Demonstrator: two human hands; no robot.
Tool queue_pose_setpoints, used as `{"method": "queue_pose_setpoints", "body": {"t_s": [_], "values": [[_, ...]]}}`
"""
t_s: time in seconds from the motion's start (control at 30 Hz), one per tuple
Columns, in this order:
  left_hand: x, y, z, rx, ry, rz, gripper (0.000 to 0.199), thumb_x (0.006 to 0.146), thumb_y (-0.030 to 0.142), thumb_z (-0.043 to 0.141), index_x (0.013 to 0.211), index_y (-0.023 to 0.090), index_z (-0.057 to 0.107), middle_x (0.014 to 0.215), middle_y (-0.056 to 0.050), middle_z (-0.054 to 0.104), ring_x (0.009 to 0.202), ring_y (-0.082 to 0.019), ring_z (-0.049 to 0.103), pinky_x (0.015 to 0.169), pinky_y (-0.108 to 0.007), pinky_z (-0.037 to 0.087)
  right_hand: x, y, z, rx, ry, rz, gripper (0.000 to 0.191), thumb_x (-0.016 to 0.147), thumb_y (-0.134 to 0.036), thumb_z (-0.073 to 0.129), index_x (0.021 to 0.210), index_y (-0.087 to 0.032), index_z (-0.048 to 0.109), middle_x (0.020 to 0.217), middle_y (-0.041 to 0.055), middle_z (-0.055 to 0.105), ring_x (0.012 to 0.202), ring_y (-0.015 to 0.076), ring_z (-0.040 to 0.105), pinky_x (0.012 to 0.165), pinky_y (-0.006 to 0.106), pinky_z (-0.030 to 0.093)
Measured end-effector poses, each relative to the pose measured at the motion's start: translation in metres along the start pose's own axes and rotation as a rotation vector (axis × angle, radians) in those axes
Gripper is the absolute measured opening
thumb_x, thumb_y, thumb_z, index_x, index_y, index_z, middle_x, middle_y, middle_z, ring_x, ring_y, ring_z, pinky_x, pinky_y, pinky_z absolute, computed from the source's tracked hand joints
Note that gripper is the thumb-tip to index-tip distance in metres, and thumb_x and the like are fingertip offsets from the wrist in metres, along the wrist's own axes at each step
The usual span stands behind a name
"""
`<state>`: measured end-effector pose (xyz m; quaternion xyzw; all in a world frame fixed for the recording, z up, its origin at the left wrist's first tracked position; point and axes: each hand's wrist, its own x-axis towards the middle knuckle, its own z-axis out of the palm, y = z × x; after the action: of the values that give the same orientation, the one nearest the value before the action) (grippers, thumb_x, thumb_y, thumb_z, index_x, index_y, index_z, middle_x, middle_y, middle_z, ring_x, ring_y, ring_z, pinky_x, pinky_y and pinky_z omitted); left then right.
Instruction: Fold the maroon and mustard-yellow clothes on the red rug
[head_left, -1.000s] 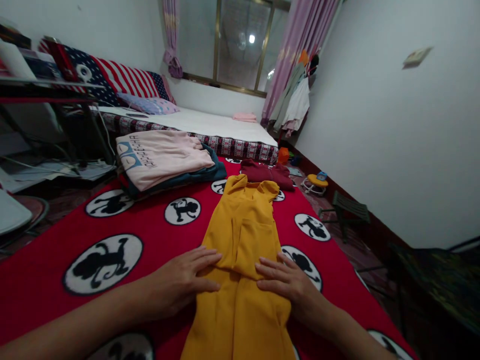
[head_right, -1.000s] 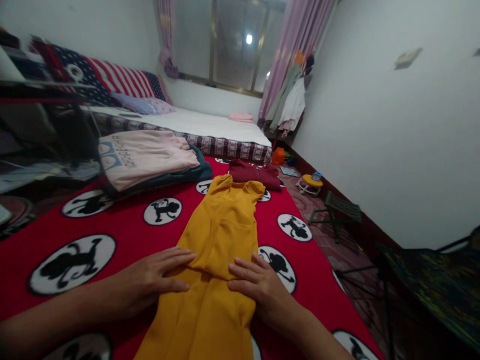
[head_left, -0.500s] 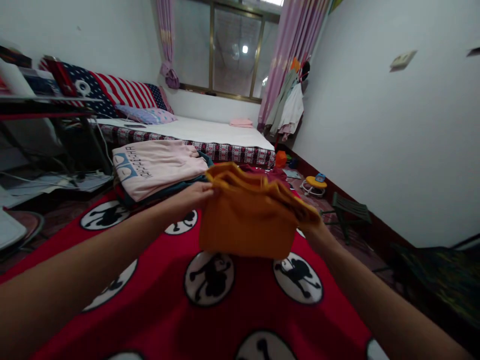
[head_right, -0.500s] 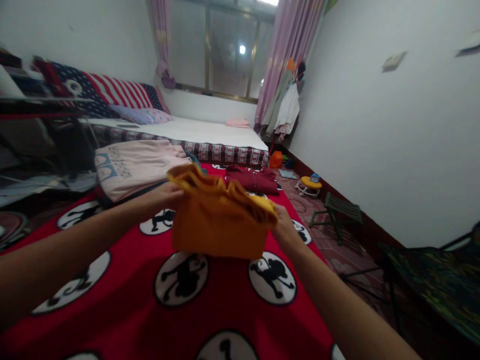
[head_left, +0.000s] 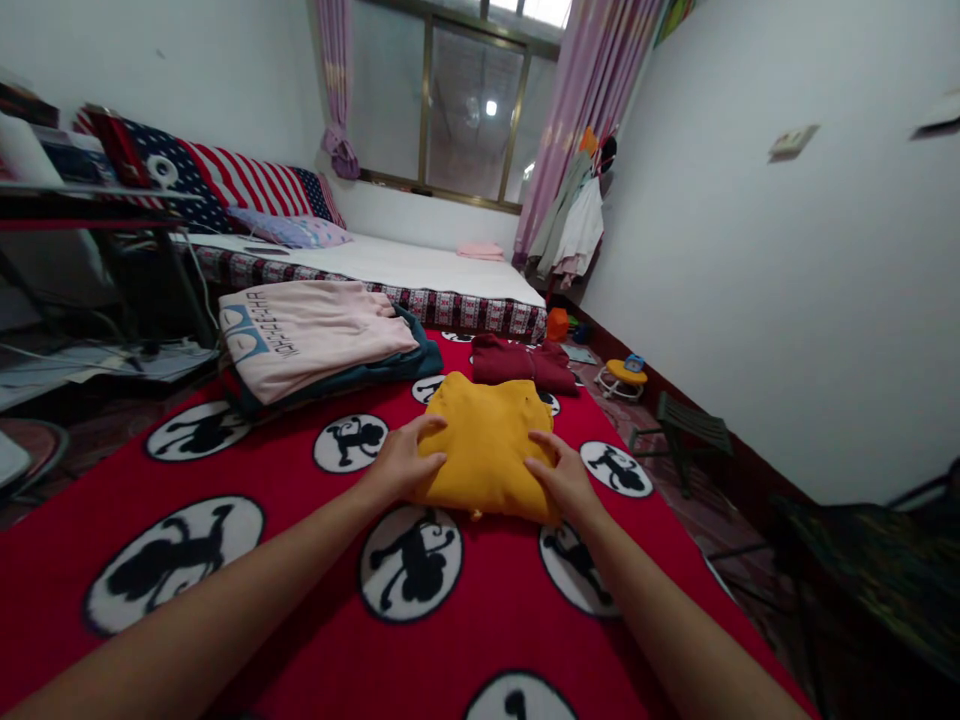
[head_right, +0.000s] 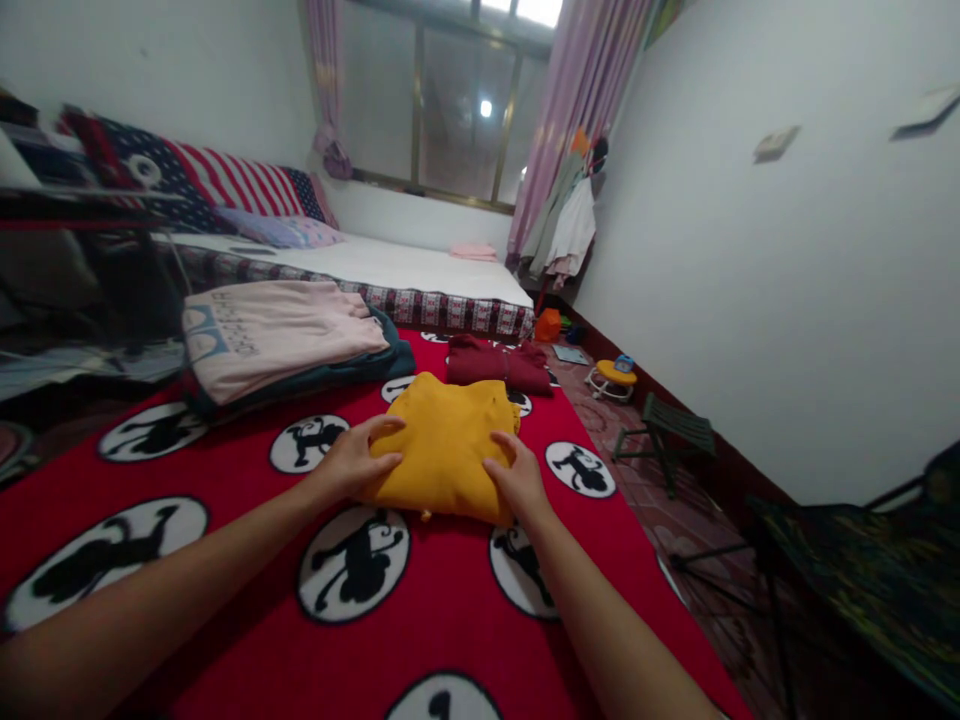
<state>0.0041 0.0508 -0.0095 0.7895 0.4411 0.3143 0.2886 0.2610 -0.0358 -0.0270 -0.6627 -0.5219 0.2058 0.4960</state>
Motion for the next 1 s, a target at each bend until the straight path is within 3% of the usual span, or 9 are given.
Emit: {"method": "queue_pose_setpoints", "body": {"t_s": [0.07,0.17,0.23,0.33,0.43,0.5,0.67,0.83,1.0], "values": [[-0.015,0.008,-0.013,0.138,-0.083,0.031,0.048,0.072,0.023,0.066,0.120,0.020,0.063,0.115,-0.008,0.068,0.104,-0.027,0.065,0.095,-0.039,0.049,-0.010,-0.003,-0.008,-0.164,-0.066,-0.058,0.032,0.071,-0.021,0.061,0.102,-0.018,0.070,0.108,0.0092,0.068,0.106,0.0244,0.062,0.101,0.044,0.044],[-0.027,0.033,-0.024,0.410,-0.038,0.142,0.035,0.077,0.028,0.065,0.111,0.022,0.070,0.124,-0.012,0.061,0.112,-0.032,0.059,0.097,-0.047,0.047,-0.015,-0.022,-0.013,-0.461,0.067,-0.201,0.032,0.073,-0.019,0.059,0.102,-0.019,0.072,0.126,0.0133,0.059,0.118,0.0289,0.054,0.103,0.047,0.041],[-0.023,0.053,-0.018,0.483,0.029,0.260,0.031,0.083,0.033,0.062,0.111,0.023,0.071,0.139,-0.012,0.051,0.125,-0.033,0.050,0.105,-0.049,0.040,-0.009,-0.039,-0.004,-0.573,0.159,-0.302,0.038,0.077,-0.019,0.057,0.114,-0.019,0.068,0.142,0.0139,0.046,0.130,0.0302,0.044,0.107,0.048,0.037],[0.000,0.066,0.010,0.429,-0.079,0.393,0.040,0.092,0.036,0.048,0.128,0.023,0.061,0.147,-0.010,0.045,0.136,-0.027,0.041,0.115,-0.046,0.028,0.012,-0.054,0.020,-0.606,0.078,-0.395,0.043,0.087,-0.019,0.046,0.128,-0.021,0.059,0.147,0.0107,0.044,0.136,0.0248,0.039,0.112,0.046,0.030],[0.031,0.052,0.040,0.412,-0.181,0.259,0.049,0.095,0.039,0.041,0.140,0.022,0.048,0.153,-0.010,0.038,0.143,-0.028,0.029,0.117,-0.054,0.018,0.036,-0.045,0.042,-0.709,-0.050,-0.267,0.042,0.094,-0.025,0.040,0.133,-0.024,0.056,0.146,0.0090,0.048,0.140,0.0255,0.033,0.115,0.054,0.019],[0.050,0.033,0.052,0.403,-0.145,0.122,0.051,0.094,0.043,0.042,0.141,0.022,0.048,0.156,-0.011,0.033,0.146,-0.031,0.023,0.118,-0.054,0.014,0.047,-0.030,0.048,-0.776,-0.069,-0.101,0.042,0.095,-0.033,0.041,0.134,-0.025,0.054,0.150,0.0096,0.042,0.143,0.0281,0.026,0.114,0.060,0.015],[0.081,0.001,0.051,0.350,-0.032,-0.090,0.060,0.091,0.048,0.045,0.144,0.019,0.044,0.158,-0.015,0.025,0.146,-0.034,0.020,0.116,-0.056,0.015,0.062,-0.005,0.041,-0.734,0.082,0.080,0.053,0.094,-0.042,0.041,0.142,-0.021,0.047,0.158,0.0139,0.027,0.145,0.0354,0.021,0.109,0.061,0.024],[0.086,-0.001,0.043,0.357,0.152,-0.166,0.059,0.092,0.044,0.044,0.139,0.008,0.045,0.143,-0.025,0.046,0.133,-0.037,0.042,0.108,-0.047,0.034,0.069,-0.005,0.038,-0.640,0.282,0.173,0.067,0.087,-0.036,0.053,0.145,-0.008,0.036,0.143,0.0278,0.043,0.130,0.0371,0.045,0.104,0.050,0.035],[0.081,-0.004,0.043,0.241,0.274,-0.193,0.056,0.087,0.039,0.057,0.137,0.016,0.044,0.123,-0.020,0.062,0.118,-0.036,0.057,0.098,-0.045,0.043,0.066,-0.008,0.038,-0.459,0.351,0.203,0.077,0.077,-0.032,0.063,0.144,-0.008,0.034,0.134,0.0287,0.052,0.125,0.0391,0.049,0.101,0.051,0.037]]}}
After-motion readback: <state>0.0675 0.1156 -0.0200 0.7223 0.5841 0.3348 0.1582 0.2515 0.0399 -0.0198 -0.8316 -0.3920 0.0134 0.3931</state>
